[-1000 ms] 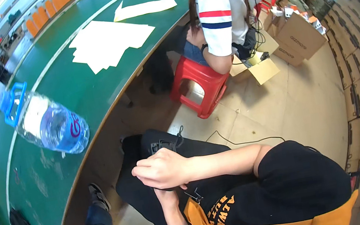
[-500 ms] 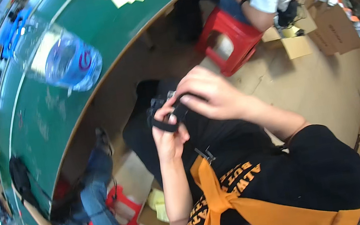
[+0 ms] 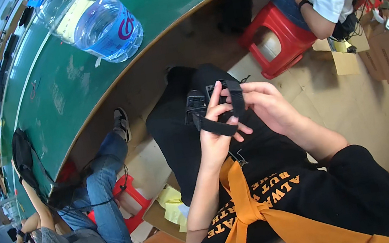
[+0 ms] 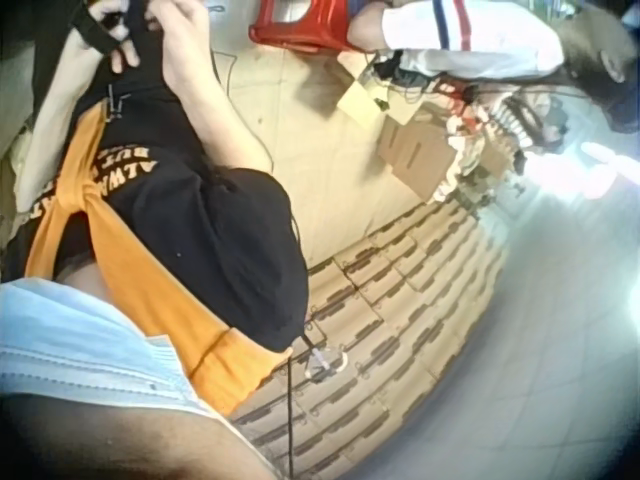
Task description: Manipulate and inspect small black electromechanical components and straps at a workshop assembly table.
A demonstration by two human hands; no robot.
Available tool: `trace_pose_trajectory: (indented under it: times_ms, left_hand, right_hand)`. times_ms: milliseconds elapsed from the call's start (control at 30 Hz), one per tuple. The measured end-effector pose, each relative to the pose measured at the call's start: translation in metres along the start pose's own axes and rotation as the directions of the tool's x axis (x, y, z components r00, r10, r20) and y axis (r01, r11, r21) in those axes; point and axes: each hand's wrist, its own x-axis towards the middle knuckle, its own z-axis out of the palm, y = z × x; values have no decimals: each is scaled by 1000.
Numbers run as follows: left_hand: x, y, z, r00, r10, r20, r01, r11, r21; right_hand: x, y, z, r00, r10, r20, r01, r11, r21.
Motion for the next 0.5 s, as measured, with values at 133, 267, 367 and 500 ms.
trace_pose_trajectory:
  times_ms: [133,267,367,500]
  left_hand:
    - [-4,-11,-6,998,-42,44,37,993,116]
    - [-10,0,-20,987,-158,-38,147,969,-199]
    - [-16,4,-60,950,-219,-224,66,840,-539]
    - [-32,5,-105,977,53,-209,-205,522,-828]
  right_hand:
    - [-4,-12,-2,989,144,-26,-135,966,219]
    - [1,-39,-26,993,119,-17,-103,915,391]
    - [2,-59,-47,976,-133,-170,177,946,273]
    - [2,-76,-60,929,-340,-146,340,940,-26]
